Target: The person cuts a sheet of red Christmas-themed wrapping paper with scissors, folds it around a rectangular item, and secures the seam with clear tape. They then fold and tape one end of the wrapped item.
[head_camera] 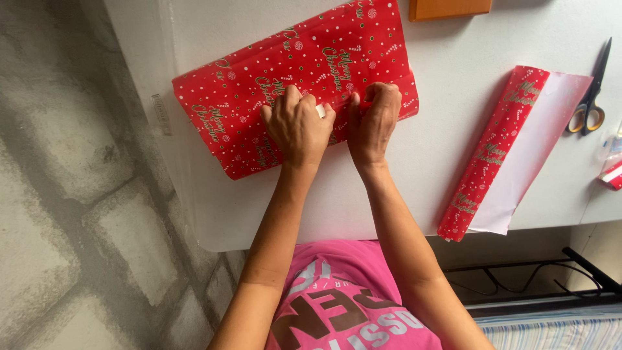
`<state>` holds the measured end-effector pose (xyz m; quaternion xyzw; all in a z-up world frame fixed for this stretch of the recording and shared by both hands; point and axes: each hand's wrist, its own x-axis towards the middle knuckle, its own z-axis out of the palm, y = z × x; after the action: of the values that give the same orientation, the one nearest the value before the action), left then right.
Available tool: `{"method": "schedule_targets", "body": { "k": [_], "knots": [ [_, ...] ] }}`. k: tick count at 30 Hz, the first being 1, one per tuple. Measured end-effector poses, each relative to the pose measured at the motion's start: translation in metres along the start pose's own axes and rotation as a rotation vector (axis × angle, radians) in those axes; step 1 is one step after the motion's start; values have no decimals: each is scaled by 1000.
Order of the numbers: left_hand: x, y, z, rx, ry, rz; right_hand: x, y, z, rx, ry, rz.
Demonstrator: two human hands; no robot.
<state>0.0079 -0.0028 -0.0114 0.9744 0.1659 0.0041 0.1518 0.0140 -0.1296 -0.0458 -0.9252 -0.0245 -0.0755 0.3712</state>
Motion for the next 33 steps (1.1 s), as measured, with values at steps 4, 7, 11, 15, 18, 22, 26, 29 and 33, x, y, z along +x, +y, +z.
{"method": "schedule_targets", "body": {
  "k": [4, 7, 11, 15, 18, 22, 26, 29, 33],
  "knots": [
    [-1, 0, -1, 5, -1, -9, 0, -2, -2, -5, -11, -6],
    [-1, 0, 0, 6, 25, 0, 0, -3, -4, 5, -28, 6],
    [-3, 0, 0, -4, -6, -5, 0, -4, -7, -96, -15, -111],
    [-1, 1, 1, 9, 21, -11, -1, -7, -10, -94, -27, -175],
    [-1, 2, 2, 11, 14, -4, -5, -5, -11, -111, -44, -158],
    [-1, 2, 3, 8, 6, -9, -11, 1, -10, -235, -38, -244],
    [-1, 2, 1, 12, 1, -14, -15, 1, -11, -322, -52, -329],
    [-1, 1, 1, 11, -3, -8, -17, 1, -12, -392, -47, -374],
    [-1, -2, -2, -4, -18, -2, -20, 3, -16, -507, -53, -420]
  ]
}}
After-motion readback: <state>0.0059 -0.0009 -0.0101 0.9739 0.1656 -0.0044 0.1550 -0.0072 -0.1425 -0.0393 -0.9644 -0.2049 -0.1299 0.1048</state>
